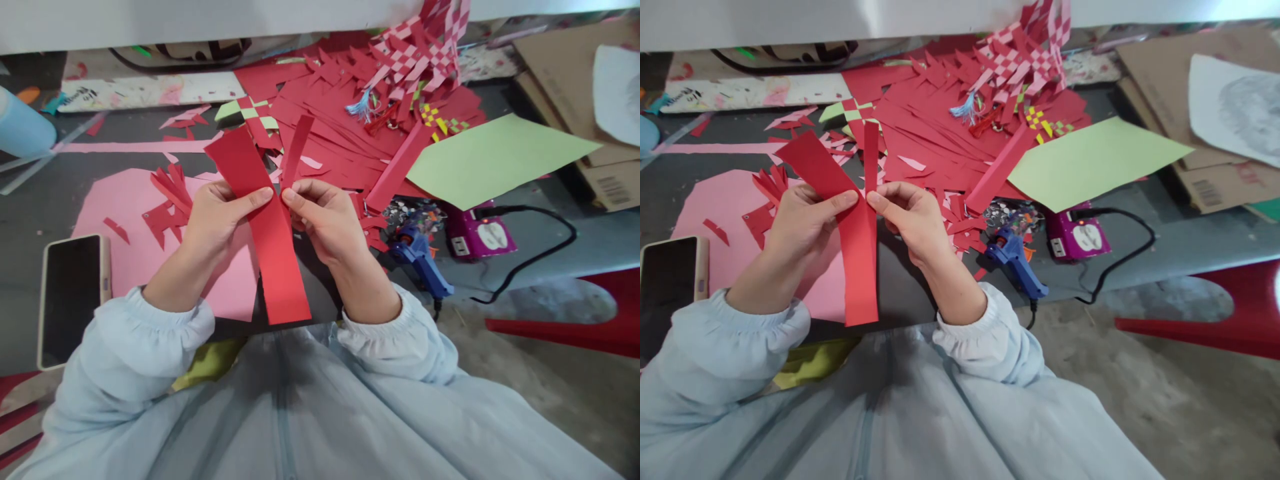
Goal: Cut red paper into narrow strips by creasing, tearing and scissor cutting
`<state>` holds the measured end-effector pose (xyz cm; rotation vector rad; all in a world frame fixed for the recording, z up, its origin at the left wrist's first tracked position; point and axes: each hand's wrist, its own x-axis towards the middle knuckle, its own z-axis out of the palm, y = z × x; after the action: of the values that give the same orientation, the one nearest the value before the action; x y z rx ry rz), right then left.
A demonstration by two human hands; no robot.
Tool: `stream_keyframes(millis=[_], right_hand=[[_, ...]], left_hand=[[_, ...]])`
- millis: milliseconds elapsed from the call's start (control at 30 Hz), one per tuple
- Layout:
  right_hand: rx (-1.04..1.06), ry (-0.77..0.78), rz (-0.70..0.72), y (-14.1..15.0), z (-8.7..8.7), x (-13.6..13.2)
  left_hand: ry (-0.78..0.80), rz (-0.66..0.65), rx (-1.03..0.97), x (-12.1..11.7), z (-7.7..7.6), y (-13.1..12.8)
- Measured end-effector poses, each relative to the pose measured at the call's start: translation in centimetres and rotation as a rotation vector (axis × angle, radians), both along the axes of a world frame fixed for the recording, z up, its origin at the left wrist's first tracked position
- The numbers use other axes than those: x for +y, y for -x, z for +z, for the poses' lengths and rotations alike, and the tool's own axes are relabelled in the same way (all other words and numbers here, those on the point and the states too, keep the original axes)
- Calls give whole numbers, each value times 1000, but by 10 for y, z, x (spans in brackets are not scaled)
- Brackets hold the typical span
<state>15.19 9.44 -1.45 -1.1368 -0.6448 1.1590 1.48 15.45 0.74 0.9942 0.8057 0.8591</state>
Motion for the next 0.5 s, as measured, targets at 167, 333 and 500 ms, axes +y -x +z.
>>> stream_keyframes(millis=[167,333,500], right_hand=[[-64,-6,-23,-1,0,0],[-37,23,-1,-1,1,1],[-7,24,17,0,2,2]], left_hand=[[106,-75,68,0,5,3],[86,-99,88,3,7,5],[6,-83,125,7,6,5]])
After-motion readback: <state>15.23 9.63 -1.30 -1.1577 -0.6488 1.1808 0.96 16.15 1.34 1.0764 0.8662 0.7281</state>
